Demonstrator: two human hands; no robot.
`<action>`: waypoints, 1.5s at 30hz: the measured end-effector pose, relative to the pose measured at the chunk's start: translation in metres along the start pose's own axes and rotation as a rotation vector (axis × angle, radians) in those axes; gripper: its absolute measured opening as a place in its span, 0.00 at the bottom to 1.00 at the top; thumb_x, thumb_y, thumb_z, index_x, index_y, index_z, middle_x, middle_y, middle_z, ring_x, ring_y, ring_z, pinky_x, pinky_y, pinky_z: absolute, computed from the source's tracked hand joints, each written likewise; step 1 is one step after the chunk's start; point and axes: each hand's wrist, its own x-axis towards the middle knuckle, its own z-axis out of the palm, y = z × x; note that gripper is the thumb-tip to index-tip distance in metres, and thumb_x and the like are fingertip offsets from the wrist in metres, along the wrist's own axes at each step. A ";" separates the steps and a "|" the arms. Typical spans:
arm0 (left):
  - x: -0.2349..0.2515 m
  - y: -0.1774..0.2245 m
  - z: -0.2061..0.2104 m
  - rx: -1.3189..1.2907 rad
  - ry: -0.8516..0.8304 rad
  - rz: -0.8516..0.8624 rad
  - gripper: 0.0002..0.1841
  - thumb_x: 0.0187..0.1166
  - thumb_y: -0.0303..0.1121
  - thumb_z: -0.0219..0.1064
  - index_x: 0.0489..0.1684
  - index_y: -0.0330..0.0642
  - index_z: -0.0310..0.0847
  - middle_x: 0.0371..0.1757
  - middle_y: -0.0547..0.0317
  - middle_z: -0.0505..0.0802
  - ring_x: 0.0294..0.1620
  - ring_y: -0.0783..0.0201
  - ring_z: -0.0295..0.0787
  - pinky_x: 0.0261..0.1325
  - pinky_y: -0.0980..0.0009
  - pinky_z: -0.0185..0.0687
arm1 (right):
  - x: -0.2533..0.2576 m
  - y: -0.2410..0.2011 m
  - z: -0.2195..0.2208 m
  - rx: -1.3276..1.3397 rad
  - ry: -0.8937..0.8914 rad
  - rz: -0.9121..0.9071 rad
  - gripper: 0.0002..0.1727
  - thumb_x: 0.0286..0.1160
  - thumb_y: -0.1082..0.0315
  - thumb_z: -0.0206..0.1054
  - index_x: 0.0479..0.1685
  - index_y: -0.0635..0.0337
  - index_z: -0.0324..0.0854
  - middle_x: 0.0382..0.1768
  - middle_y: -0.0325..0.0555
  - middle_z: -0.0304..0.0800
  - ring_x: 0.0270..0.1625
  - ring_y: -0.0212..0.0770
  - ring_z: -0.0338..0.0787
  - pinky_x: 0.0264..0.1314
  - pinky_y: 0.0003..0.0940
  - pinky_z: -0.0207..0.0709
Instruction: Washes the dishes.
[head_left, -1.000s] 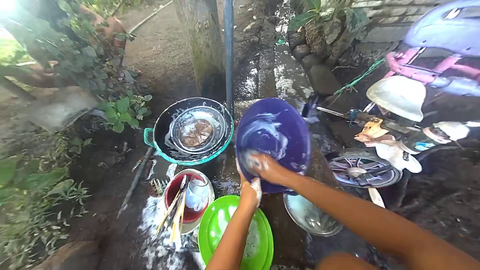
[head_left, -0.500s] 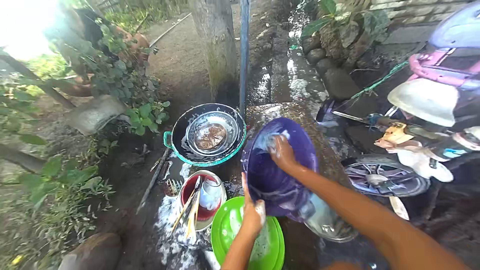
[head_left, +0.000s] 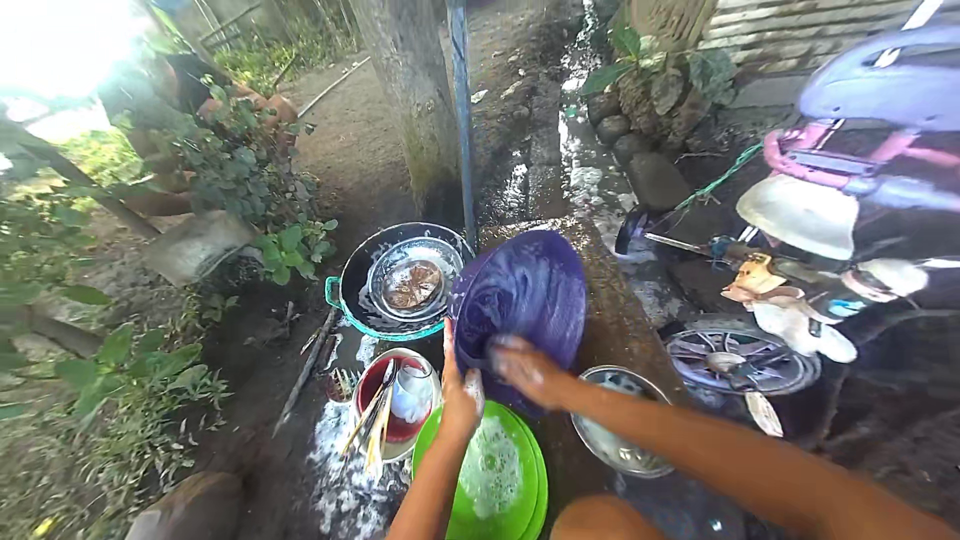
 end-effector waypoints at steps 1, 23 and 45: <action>0.001 0.003 -0.008 0.026 0.002 -0.058 0.37 0.74 0.15 0.53 0.89 0.24 0.48 0.82 0.33 0.72 0.77 0.61 0.76 0.78 0.66 0.72 | -0.012 -0.002 0.005 0.041 -0.089 -0.089 0.26 0.80 0.60 0.66 0.76 0.61 0.81 0.82 0.63 0.72 0.84 0.57 0.73 0.86 0.54 0.68; 0.018 0.029 0.005 0.048 -0.013 -0.468 0.36 0.83 0.21 0.57 0.91 0.35 0.44 0.62 0.36 0.83 0.52 0.54 0.88 0.51 0.57 0.88 | -0.038 -0.031 -0.007 -0.461 0.069 -0.326 0.17 0.67 0.80 0.70 0.56 0.67 0.89 0.57 0.69 0.90 0.55 0.67 0.93 0.48 0.61 0.89; 0.013 0.017 0.003 0.092 -0.078 -0.255 0.41 0.74 0.13 0.55 0.93 0.34 0.45 0.84 0.33 0.71 0.80 0.52 0.74 0.79 0.56 0.72 | -0.024 0.032 -0.021 -0.255 -0.183 0.210 0.30 0.84 0.57 0.62 0.82 0.65 0.73 0.82 0.72 0.69 0.87 0.73 0.64 0.86 0.72 0.54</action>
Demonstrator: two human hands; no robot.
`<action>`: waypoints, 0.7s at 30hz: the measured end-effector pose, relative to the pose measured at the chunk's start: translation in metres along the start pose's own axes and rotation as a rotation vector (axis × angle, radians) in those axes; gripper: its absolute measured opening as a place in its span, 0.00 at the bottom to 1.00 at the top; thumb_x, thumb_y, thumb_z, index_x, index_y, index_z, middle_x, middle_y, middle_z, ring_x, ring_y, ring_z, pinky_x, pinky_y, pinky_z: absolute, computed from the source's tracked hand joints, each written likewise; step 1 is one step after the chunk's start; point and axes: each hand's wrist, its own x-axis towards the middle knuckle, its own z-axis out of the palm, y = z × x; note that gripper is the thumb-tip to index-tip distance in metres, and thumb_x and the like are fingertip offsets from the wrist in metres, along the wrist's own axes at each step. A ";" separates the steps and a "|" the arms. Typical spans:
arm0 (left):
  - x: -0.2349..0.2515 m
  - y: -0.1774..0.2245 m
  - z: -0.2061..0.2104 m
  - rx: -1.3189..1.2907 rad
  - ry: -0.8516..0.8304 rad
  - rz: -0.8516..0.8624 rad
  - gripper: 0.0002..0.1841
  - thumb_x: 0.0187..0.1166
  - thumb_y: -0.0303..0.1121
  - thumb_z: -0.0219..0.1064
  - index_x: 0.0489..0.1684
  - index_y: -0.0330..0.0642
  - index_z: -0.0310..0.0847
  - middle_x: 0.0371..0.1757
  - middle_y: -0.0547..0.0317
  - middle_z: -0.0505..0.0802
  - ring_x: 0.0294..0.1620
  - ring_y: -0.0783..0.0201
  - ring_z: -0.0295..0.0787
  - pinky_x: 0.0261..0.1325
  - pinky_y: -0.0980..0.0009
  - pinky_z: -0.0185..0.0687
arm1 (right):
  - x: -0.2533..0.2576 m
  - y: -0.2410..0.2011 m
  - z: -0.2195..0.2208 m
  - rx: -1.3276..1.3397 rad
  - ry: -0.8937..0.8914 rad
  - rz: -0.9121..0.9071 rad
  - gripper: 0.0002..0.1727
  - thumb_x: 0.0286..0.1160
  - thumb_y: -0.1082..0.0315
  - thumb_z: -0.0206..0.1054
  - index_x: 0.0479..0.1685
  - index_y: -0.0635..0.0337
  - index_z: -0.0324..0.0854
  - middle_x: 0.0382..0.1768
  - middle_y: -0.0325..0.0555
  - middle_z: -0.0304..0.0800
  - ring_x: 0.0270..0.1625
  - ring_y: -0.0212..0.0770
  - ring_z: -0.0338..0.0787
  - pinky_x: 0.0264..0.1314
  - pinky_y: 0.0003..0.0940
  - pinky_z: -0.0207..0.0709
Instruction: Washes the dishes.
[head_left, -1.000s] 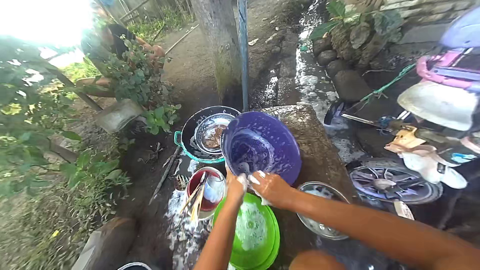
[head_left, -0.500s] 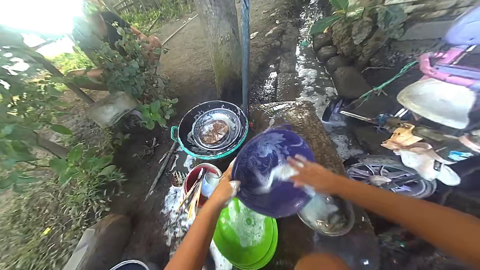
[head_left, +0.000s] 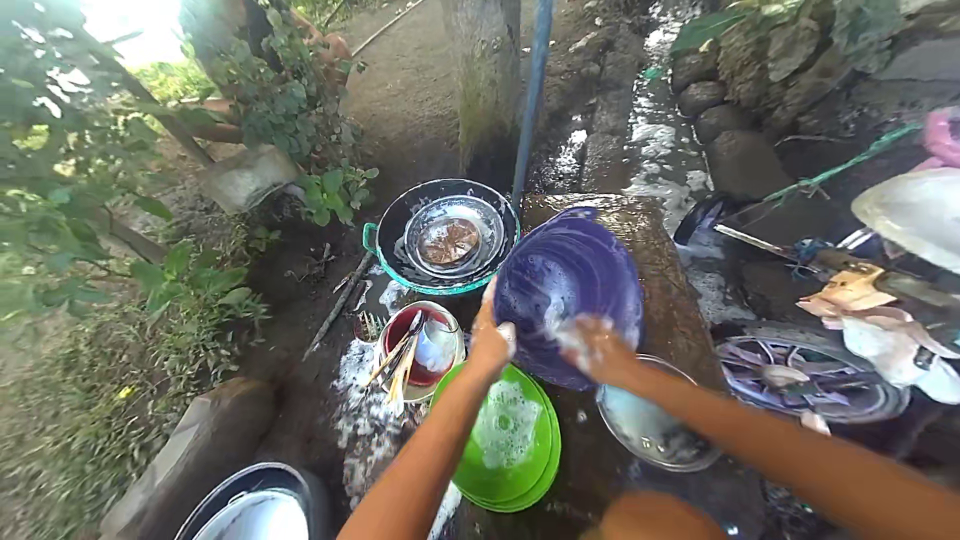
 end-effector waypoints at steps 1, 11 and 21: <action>0.002 -0.007 0.012 -0.025 0.005 -0.025 0.42 0.74 0.13 0.55 0.94 0.34 0.43 0.85 0.32 0.70 0.81 0.49 0.72 0.80 0.54 0.71 | -0.011 -0.022 0.009 0.156 -0.095 0.001 0.33 0.87 0.54 0.59 0.86 0.65 0.68 0.85 0.71 0.65 0.89 0.70 0.61 0.89 0.68 0.51; 0.013 -0.016 -0.026 -0.109 -0.113 -0.176 0.48 0.82 0.32 0.58 0.95 0.44 0.18 0.92 0.38 0.55 0.87 0.57 0.63 0.81 0.60 0.68 | -0.025 -0.067 -0.154 -0.260 -0.162 -0.677 0.16 0.78 0.56 0.69 0.42 0.61 0.92 0.37 0.55 0.92 0.43 0.57 0.93 0.44 0.61 0.84; 0.013 0.021 0.017 -0.349 -0.137 0.277 0.12 0.84 0.24 0.53 0.42 0.35 0.85 0.34 0.66 0.92 0.38 0.75 0.90 0.49 0.72 0.88 | 0.037 -0.067 -0.167 -0.138 0.577 -0.263 0.18 0.79 0.57 0.70 0.49 0.67 0.88 0.61 0.64 0.86 0.64 0.65 0.86 0.61 0.67 0.81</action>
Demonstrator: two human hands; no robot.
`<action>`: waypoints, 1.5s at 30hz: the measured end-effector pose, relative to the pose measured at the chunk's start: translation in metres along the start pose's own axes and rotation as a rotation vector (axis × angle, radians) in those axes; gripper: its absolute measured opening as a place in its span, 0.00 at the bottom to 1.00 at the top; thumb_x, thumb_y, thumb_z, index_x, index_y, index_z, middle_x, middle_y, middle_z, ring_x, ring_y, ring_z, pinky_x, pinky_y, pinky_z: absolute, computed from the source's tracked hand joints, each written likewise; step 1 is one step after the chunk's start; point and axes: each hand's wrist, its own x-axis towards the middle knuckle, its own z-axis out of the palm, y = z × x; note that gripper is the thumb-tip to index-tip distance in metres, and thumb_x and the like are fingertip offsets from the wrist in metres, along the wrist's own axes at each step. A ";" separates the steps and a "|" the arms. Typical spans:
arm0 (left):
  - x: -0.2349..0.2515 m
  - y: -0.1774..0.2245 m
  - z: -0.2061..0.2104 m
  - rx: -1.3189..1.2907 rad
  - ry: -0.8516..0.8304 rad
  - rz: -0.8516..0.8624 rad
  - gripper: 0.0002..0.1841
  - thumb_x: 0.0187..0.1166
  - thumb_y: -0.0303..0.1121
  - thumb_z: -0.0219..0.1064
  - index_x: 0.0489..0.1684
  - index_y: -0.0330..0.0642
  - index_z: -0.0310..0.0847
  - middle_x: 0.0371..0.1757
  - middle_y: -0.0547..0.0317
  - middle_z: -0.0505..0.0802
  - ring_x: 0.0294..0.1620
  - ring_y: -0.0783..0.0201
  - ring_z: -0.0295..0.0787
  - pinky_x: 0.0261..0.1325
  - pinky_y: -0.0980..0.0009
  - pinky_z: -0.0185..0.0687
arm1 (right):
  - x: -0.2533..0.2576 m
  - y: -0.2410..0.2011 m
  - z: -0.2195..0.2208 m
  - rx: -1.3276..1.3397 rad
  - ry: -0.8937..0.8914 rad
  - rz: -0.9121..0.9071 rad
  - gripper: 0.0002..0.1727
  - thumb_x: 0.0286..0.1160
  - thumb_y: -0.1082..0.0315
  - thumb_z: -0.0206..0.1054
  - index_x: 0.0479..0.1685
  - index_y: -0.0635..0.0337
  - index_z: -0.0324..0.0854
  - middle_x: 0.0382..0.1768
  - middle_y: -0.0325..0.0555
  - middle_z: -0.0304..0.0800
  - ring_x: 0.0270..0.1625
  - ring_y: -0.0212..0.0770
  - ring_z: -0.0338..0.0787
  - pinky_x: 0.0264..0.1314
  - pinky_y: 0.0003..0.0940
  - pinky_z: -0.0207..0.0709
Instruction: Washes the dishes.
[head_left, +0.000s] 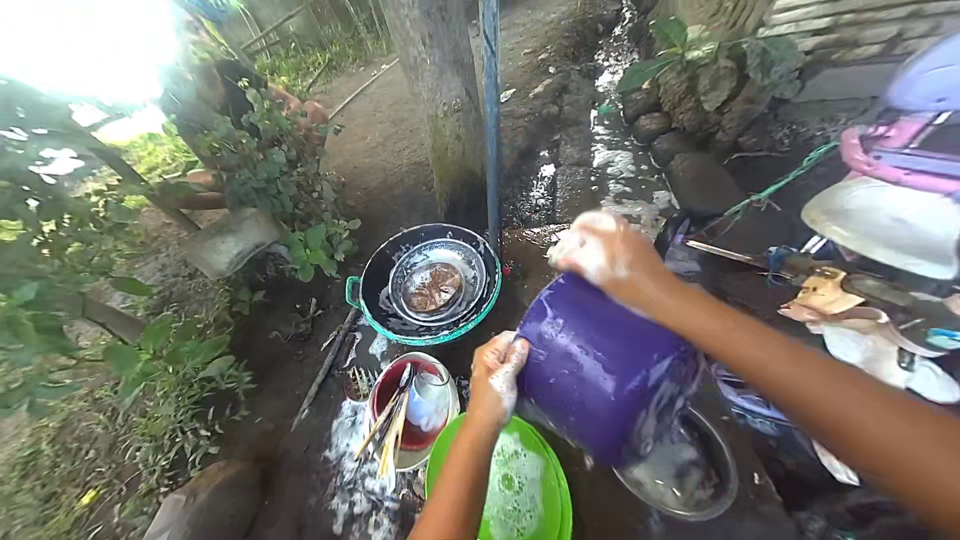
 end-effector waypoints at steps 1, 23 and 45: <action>-0.001 -0.003 0.007 0.043 0.039 -0.001 0.12 0.85 0.24 0.53 0.42 0.33 0.85 0.34 0.64 0.91 0.38 0.75 0.89 0.50 0.72 0.87 | -0.021 -0.015 0.009 0.032 -0.050 0.048 0.20 0.80 0.55 0.68 0.54 0.65 0.87 0.66 0.64 0.84 0.69 0.65 0.85 0.65 0.67 0.79; -0.006 -0.021 0.000 -0.199 0.416 -0.120 0.14 0.94 0.28 0.42 0.63 0.34 0.71 0.41 0.58 0.91 0.42 0.69 0.92 0.50 0.68 0.90 | -0.083 0.016 0.066 0.383 0.372 0.451 0.27 0.88 0.61 0.56 0.77 0.72 0.75 0.77 0.68 0.77 0.81 0.59 0.77 0.86 0.53 0.66; 0.000 -0.004 0.039 -0.074 0.410 0.083 0.12 0.91 0.26 0.46 0.54 0.34 0.77 0.37 0.63 0.93 0.39 0.73 0.93 0.48 0.70 0.92 | -0.093 0.062 0.061 1.325 0.401 0.973 0.25 0.97 0.57 0.39 0.73 0.61 0.75 0.59 0.45 0.89 0.58 0.32 0.88 0.62 0.32 0.83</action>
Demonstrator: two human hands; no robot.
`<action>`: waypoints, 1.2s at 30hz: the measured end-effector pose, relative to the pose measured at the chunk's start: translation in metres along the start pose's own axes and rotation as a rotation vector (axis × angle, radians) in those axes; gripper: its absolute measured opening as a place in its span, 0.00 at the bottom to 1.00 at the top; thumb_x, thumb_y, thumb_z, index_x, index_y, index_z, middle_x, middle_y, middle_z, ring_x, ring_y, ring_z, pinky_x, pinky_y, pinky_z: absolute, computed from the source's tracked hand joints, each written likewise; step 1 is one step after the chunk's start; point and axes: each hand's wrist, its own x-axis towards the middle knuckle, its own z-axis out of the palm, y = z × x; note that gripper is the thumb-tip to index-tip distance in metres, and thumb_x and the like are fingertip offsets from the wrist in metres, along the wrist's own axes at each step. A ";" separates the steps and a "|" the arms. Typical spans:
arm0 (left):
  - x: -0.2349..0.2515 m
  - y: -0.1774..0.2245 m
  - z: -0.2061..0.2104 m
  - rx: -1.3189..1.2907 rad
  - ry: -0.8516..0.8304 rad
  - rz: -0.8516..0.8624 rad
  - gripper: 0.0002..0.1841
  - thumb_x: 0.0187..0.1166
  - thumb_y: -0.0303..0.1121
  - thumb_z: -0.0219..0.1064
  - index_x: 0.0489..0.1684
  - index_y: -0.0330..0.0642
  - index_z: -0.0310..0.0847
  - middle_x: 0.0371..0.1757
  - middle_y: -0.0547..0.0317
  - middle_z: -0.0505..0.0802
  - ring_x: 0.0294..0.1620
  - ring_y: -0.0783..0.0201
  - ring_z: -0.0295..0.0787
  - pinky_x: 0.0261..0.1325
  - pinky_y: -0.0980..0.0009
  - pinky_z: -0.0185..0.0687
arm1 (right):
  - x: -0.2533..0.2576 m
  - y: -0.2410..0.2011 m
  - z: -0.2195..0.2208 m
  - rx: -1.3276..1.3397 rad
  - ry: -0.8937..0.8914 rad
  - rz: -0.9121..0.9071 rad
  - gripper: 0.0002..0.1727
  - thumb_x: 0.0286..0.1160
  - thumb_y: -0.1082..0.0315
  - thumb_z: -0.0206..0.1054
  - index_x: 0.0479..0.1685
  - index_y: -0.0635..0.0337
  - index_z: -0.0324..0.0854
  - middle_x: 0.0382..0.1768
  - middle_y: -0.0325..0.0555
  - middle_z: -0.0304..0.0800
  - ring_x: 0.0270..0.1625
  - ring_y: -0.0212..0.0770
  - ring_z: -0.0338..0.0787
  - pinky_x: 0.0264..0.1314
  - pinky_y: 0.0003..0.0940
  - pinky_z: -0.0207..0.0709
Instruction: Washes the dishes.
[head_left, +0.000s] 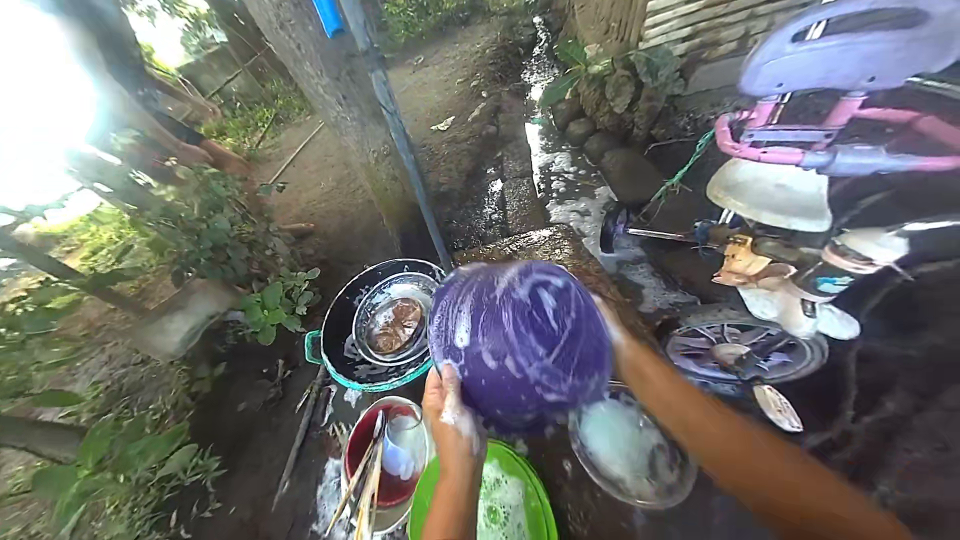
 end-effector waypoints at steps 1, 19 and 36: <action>-0.008 -0.007 0.011 0.038 -0.045 0.046 0.12 0.89 0.24 0.49 0.61 0.30 0.74 0.42 0.61 0.93 0.44 0.73 0.93 0.53 0.71 0.92 | -0.011 0.023 0.003 0.212 0.104 0.076 0.27 0.96 0.51 0.34 0.69 0.57 0.74 0.52 0.44 0.89 0.53 0.34 0.89 0.54 0.36 0.86; -0.056 -0.103 -0.002 0.875 -0.620 -0.111 0.21 0.84 0.32 0.62 0.71 0.27 0.79 0.71 0.34 0.85 0.74 0.46 0.82 0.79 0.55 0.74 | -0.125 0.092 -0.109 -1.767 -0.642 0.151 0.29 0.75 0.75 0.65 0.80 0.60 0.77 0.89 0.72 0.57 0.83 0.77 0.68 0.77 0.72 0.66; -0.034 -0.055 0.016 0.311 -0.297 -0.472 0.30 0.96 0.40 0.41 0.95 0.40 0.38 0.87 0.34 0.65 0.82 0.48 0.71 0.80 0.51 0.70 | -0.059 0.016 0.023 -1.305 -0.469 -0.351 0.27 0.86 0.67 0.60 0.80 0.73 0.68 0.76 0.71 0.76 0.79 0.64 0.77 0.83 0.57 0.68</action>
